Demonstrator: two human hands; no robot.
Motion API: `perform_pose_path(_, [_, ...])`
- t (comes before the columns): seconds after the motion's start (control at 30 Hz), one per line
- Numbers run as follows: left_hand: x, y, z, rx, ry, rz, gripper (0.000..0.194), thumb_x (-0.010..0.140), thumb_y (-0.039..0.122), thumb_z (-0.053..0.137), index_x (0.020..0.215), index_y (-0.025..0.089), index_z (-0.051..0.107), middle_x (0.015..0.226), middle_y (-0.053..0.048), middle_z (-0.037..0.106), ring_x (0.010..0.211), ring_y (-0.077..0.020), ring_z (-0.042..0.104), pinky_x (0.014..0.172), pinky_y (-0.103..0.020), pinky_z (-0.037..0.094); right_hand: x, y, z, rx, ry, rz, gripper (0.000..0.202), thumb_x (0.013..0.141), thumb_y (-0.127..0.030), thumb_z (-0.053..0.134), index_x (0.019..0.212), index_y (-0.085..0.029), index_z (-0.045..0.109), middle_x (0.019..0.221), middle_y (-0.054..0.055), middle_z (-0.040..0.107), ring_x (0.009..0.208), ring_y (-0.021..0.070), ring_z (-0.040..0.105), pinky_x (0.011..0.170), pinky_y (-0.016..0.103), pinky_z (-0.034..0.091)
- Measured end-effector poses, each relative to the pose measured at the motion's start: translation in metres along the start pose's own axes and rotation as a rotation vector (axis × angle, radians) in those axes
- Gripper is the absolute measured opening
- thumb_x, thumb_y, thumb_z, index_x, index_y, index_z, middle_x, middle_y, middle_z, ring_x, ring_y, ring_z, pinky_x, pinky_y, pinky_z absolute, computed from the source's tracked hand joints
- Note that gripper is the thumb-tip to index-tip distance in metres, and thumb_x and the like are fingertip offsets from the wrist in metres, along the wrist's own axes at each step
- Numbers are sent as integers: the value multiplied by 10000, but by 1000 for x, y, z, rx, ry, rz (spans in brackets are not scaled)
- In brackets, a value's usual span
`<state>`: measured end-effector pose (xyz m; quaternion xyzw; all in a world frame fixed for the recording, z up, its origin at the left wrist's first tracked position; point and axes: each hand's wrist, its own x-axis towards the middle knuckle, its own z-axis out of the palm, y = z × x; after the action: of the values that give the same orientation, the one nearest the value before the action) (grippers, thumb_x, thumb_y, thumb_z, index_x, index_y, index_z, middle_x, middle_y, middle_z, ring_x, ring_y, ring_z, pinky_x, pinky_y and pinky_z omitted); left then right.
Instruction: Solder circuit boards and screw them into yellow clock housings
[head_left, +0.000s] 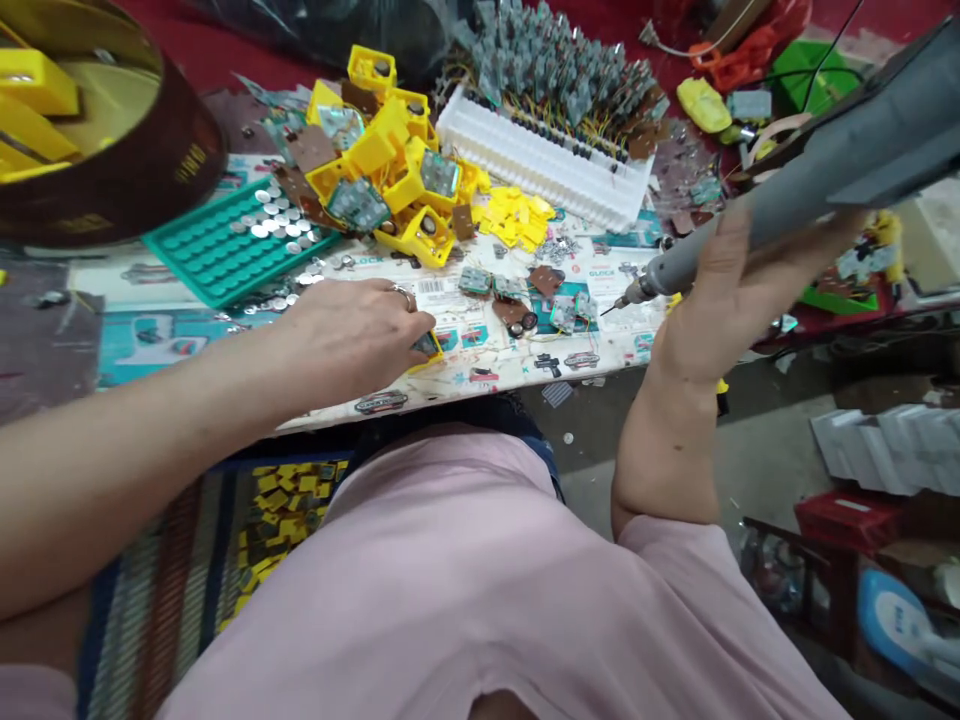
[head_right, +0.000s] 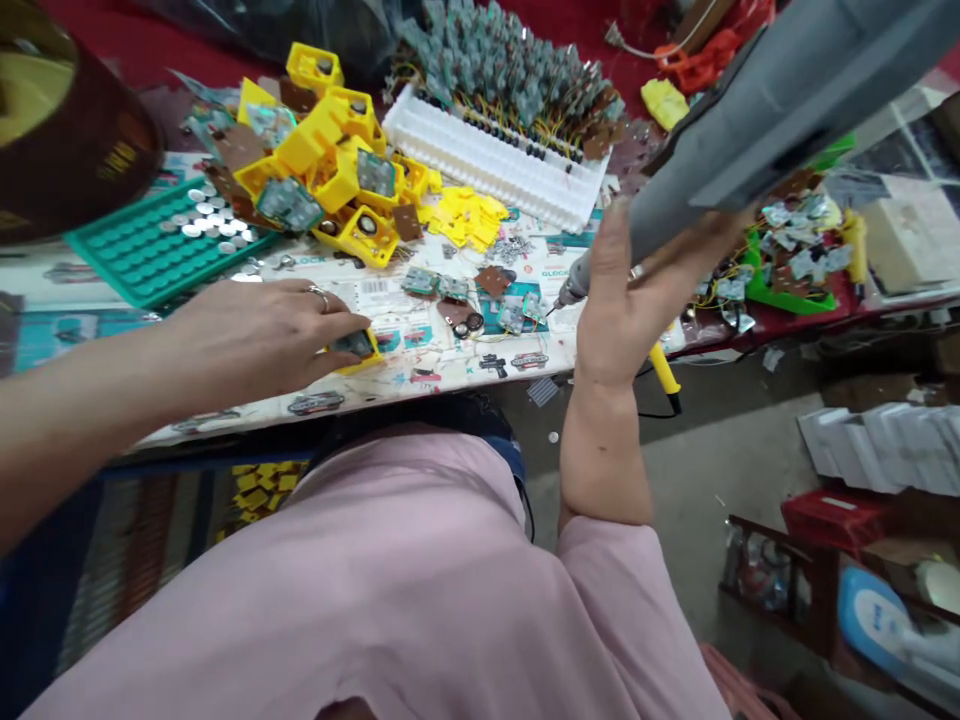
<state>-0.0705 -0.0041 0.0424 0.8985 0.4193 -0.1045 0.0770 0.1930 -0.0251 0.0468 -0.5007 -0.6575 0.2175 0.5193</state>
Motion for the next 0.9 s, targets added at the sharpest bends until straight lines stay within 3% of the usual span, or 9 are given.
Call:
perform_pose_path(0.07, [3,5,-6,127,-122,11,248,909,235,509,1011,174,727,960,-121,735,960,-294,684,760,-348,478,-19,-3,9,-93,-87,-65,313,918,-498,600,1111,-266,682,1055,78,701,1060,230,668,837,370,572])
perform_pose_path(0.13, [4,11,-10,189,-162,6,257,918,202,468,995,163,711,942,-132,730,957,-303,683,729,-338,467,-37,-4,19,-177,-183,-132,328,917,-480,608,1154,-265,678,1086,85,703,1074,235,661,876,394,565])
perform_pose_path(0.23, [2,17,-11,213,-124,-16,283,917,141,419,1000,157,689,898,-125,728,944,-292,692,686,-306,449,-55,5,37,-228,-291,-217,307,940,-425,585,1176,-252,679,1097,86,717,1074,223,660,945,410,542])
perform_pose_path(0.33, [-3,14,-6,192,-93,-51,336,937,153,386,1135,161,658,943,-115,739,922,-287,706,657,-299,443,-58,19,61,-262,-395,-304,384,950,-412,575,1264,-200,635,1191,111,708,1140,226,636,1020,415,505])
perform_pose_path(0.5, [-19,-1,7,99,129,-136,349,973,380,438,1121,178,681,1139,-101,723,1002,-277,698,695,-312,481,-49,26,94,-341,-559,-299,737,900,-520,617,1492,-132,409,1429,162,571,1323,280,521,1114,445,417])
perform_pose_path(0.63, [-25,-4,14,111,130,-60,340,944,408,490,1034,173,719,1034,-90,744,963,-275,693,729,-343,498,-41,20,102,-385,-681,-252,834,892,-455,642,1558,-119,268,1366,138,625,1266,271,570,1054,399,436])
perform_pose_path(0.9, [-28,5,20,111,190,11,315,919,331,489,1040,152,718,1111,-122,718,988,-276,676,785,-368,512,-40,11,103,-456,-698,-172,718,924,-395,568,1537,-115,319,1295,112,676,1184,270,612,1020,405,413])
